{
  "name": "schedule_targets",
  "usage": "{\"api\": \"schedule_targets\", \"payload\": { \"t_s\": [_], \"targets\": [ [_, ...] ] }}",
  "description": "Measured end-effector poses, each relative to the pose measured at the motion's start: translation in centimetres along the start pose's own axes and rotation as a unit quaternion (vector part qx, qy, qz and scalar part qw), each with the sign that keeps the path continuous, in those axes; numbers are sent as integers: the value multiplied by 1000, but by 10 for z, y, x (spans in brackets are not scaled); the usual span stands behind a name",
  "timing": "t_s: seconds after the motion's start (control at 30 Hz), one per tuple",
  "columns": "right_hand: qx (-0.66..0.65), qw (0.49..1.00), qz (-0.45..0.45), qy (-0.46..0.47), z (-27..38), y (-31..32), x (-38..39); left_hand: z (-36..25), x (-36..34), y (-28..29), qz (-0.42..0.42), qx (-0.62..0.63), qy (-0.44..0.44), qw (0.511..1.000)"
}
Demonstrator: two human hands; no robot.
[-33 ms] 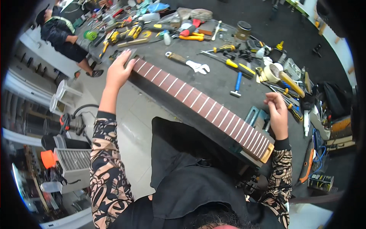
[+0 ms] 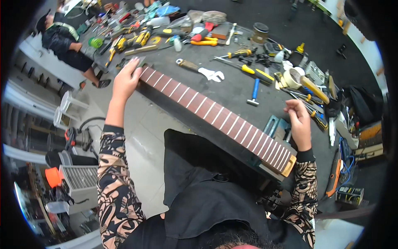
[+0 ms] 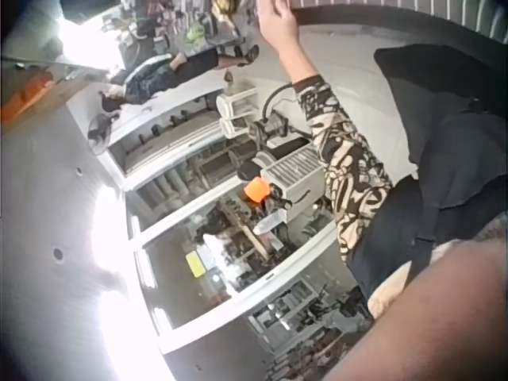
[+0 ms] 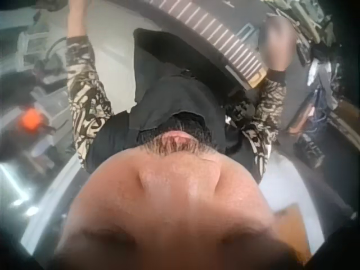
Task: The person sands the fretboard and edges of a guitar neck using a sanding block. They then use a file to smooth the frets and a brush to clean the headstock. The person works on a single guitar neck throughout the clip.
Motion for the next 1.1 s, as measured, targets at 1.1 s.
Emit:
{"api": "schedule_targets", "payload": {
  "t_s": [1.1],
  "targets": [
    [39,996,-32,78,5,-1,-4,-153,-288,-187,174,-119,6,977]
  ]
}}
Point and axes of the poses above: each hand's wrist, its own x-axis away from the middle knuckle, its own y-axis out of the back of the hand, z = x × y, the point moved 3 cm from there along -x, towards the middle knuckle, and after that the axes turned 3 degrees about z, right-handed, at the moved point
